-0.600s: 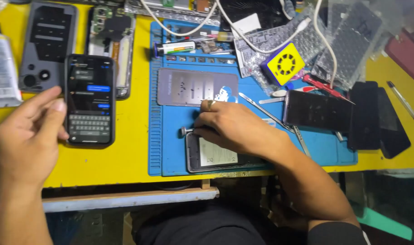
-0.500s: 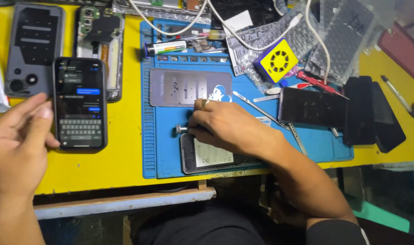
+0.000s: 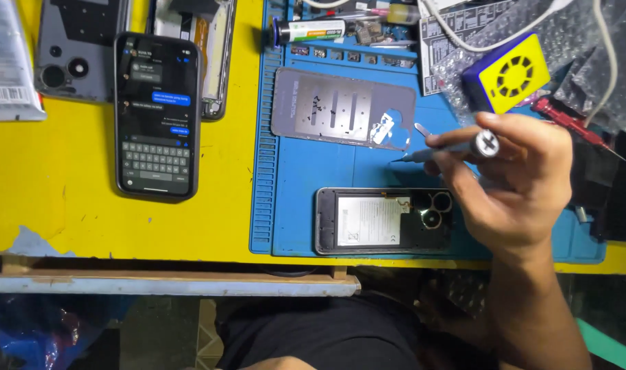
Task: Disassembling a mobile phone to remove internal camera components using a screwdriver and tweezers.
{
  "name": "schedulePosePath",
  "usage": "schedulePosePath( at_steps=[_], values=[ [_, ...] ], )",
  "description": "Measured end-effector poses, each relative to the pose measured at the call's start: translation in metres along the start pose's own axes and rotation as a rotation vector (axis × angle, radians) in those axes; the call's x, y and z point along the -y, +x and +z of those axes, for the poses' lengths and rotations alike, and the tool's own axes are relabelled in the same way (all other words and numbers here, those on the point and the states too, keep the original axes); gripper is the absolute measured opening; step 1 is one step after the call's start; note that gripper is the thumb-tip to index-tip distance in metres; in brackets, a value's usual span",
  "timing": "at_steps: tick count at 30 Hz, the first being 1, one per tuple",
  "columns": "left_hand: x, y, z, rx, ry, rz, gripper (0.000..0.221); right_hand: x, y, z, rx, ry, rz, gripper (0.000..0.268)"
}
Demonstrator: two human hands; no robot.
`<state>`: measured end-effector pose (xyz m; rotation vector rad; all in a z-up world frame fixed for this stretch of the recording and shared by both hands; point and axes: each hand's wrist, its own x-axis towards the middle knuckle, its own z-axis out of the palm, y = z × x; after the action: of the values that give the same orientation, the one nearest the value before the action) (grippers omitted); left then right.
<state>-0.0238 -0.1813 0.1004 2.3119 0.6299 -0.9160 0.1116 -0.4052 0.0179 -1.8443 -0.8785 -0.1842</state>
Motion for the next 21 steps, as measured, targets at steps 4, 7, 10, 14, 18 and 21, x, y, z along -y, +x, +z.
schedulePosePath(
  at_steps=[4, 7, 10, 14, 18, 21],
  values=[
    [0.01, 0.001, 0.025, -0.337, -0.335, 0.396, 0.025, -0.016, -0.022, 0.001, -0.012, -0.09, -0.059, 0.054],
    [0.032, 0.028, 0.03, -0.713, -0.672, 0.775, 0.048, -0.006, -0.017, 0.005, 0.025, -0.02, -0.025, 0.072],
    [0.065, 0.078, 0.019, -0.552, -0.301, 1.309, 0.02, 0.012, -0.026, 0.015, 0.002, -0.055, -0.111, 0.062],
    [0.064, 0.087, 0.02, -0.606, -0.083, 1.233, 0.016, 0.038, -0.052, 0.029, 0.091, 0.181, -0.097, 0.073],
    [0.065, 0.089, 0.024, -0.605, 0.01, 1.207, 0.015, 0.055, -0.06, 0.04, 0.152, 0.195, -0.011, 0.069],
    [0.066, 0.09, 0.025, -0.603, 0.015, 1.203, 0.014, 0.049, -0.06, 0.038, 0.197, 0.178, -0.061, 0.076]
  ],
)
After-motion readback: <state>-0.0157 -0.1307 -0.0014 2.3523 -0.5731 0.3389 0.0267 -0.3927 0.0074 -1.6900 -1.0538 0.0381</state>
